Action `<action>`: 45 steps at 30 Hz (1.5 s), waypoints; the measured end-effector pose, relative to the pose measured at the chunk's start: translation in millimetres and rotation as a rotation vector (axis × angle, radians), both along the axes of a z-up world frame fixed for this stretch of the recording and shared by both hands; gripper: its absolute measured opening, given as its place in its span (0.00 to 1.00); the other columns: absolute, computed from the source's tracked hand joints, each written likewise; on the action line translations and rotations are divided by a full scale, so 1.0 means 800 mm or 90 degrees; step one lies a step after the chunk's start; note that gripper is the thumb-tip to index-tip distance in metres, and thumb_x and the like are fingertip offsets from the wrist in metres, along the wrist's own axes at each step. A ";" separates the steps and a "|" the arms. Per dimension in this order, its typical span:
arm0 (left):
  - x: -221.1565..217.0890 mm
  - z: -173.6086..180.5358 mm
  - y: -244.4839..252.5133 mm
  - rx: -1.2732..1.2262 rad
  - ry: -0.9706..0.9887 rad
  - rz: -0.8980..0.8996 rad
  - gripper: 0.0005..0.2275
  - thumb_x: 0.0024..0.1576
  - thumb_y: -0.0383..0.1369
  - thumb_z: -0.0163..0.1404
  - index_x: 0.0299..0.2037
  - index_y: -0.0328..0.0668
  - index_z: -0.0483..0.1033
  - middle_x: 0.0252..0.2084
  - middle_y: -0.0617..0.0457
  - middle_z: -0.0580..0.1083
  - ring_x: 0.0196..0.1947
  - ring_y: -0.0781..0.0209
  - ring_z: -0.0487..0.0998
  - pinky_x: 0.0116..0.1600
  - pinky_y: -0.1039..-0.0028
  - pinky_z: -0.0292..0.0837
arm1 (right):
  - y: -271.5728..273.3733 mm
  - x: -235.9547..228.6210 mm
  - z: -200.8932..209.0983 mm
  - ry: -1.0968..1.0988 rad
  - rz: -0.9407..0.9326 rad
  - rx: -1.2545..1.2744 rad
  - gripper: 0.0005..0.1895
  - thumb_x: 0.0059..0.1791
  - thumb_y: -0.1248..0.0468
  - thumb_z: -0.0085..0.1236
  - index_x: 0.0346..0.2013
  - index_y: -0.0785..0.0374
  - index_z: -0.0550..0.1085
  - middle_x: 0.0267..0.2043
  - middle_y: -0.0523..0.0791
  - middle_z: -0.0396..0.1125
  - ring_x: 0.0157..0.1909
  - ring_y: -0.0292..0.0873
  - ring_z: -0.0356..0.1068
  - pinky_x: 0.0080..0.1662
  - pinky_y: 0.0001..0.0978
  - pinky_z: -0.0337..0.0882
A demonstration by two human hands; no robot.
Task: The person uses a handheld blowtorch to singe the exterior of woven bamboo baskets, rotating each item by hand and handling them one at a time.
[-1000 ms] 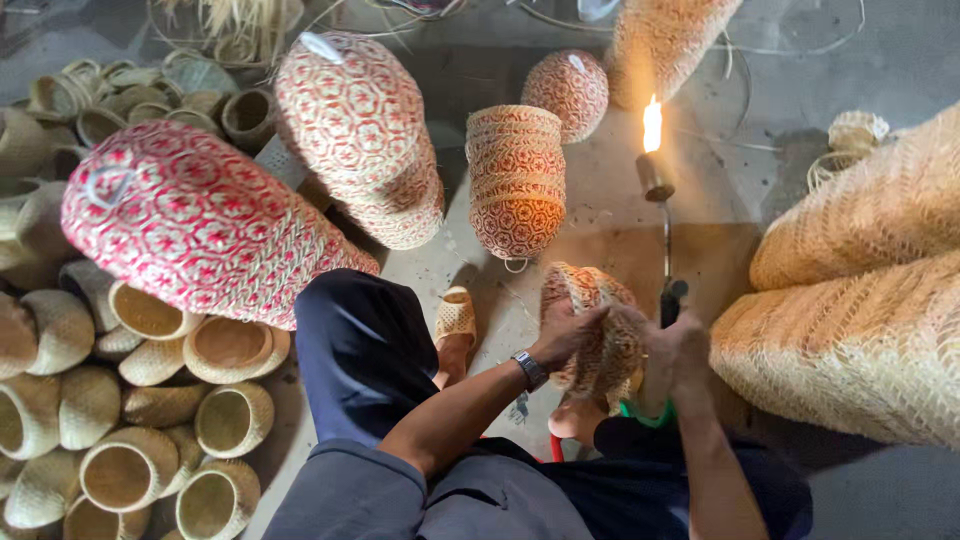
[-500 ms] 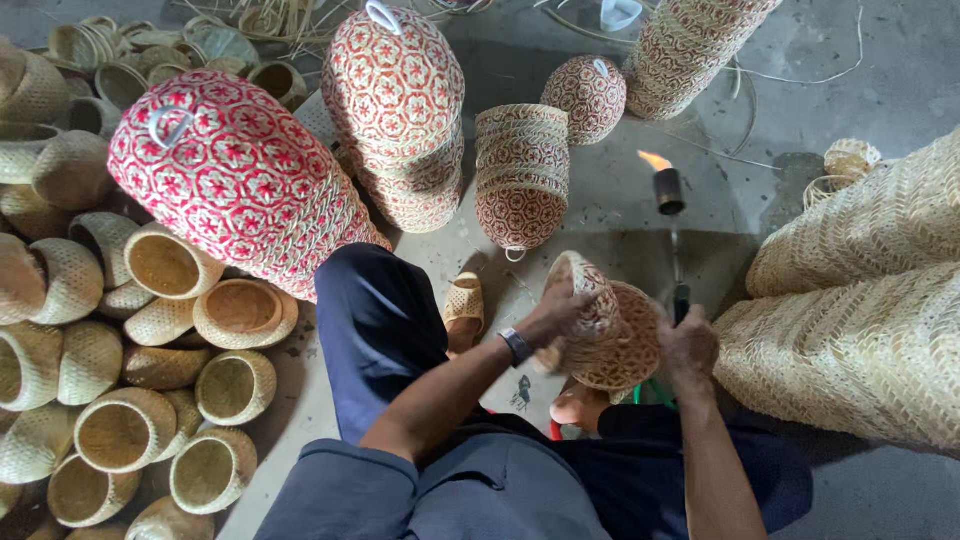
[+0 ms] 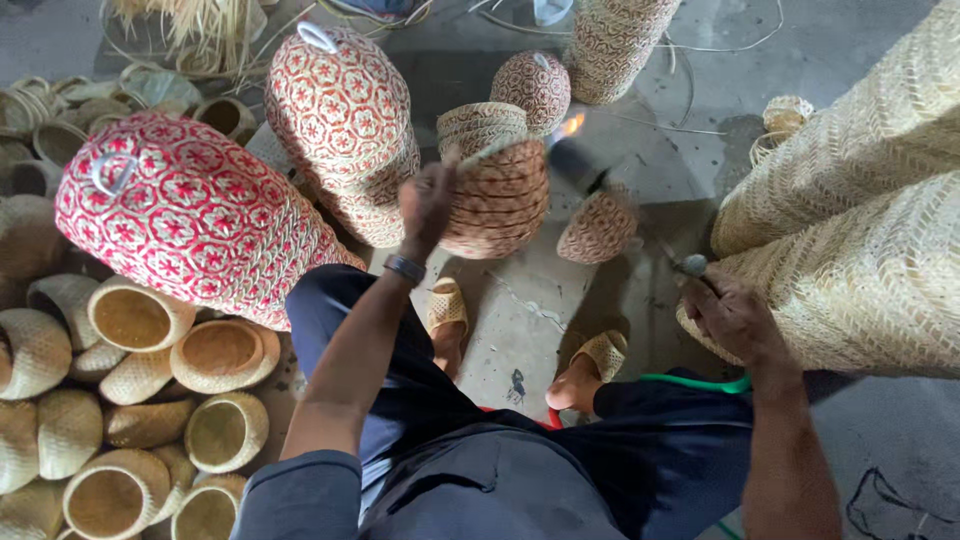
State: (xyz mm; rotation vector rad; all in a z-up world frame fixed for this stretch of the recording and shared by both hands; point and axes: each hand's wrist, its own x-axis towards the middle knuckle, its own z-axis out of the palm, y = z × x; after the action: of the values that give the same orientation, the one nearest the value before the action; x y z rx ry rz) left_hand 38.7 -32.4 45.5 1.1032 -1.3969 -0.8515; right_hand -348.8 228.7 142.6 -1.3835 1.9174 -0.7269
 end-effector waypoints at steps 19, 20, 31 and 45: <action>0.094 0.010 -0.070 0.199 0.632 -0.122 0.12 0.65 0.35 0.54 0.50 0.31 0.78 0.47 0.45 0.81 0.41 0.55 0.84 0.48 0.61 0.82 | 0.002 0.020 0.064 0.141 0.086 -0.036 0.21 0.54 0.48 0.50 0.34 0.64 0.76 0.21 0.45 0.66 0.24 0.39 0.66 0.29 0.37 0.67; 0.093 0.014 -0.067 0.229 0.659 -0.131 0.15 0.64 0.35 0.54 0.53 0.30 0.75 0.48 0.46 0.81 0.42 0.54 0.84 0.49 0.60 0.83 | 0.002 0.021 0.064 0.127 0.075 -0.024 0.21 0.54 0.48 0.51 0.33 0.64 0.76 0.21 0.45 0.66 0.24 0.38 0.66 0.29 0.36 0.68; 0.068 0.031 -0.046 0.403 0.373 0.017 0.29 0.61 0.47 0.48 0.68 0.36 0.60 0.57 0.46 0.77 0.54 0.51 0.79 0.57 0.57 0.77 | 0.005 0.017 0.031 0.099 0.126 -0.060 0.26 0.54 0.43 0.48 0.31 0.64 0.74 0.22 0.45 0.65 0.25 0.40 0.65 0.30 0.37 0.67; 0.036 0.015 -0.047 0.123 0.404 0.153 0.24 0.63 0.56 0.50 0.23 0.52 0.60 0.16 0.62 0.57 0.13 0.71 0.55 0.17 0.74 0.50 | 0.008 0.013 0.006 0.010 0.139 -0.074 0.25 0.55 0.43 0.45 0.34 0.60 0.77 0.22 0.43 0.66 0.24 0.37 0.66 0.27 0.36 0.69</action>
State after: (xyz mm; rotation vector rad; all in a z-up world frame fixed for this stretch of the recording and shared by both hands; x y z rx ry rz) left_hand 67.5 -70.3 57.9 0.9968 -0.6556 -1.0554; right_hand -338.7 235.3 147.1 -1.6443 1.7238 -0.7321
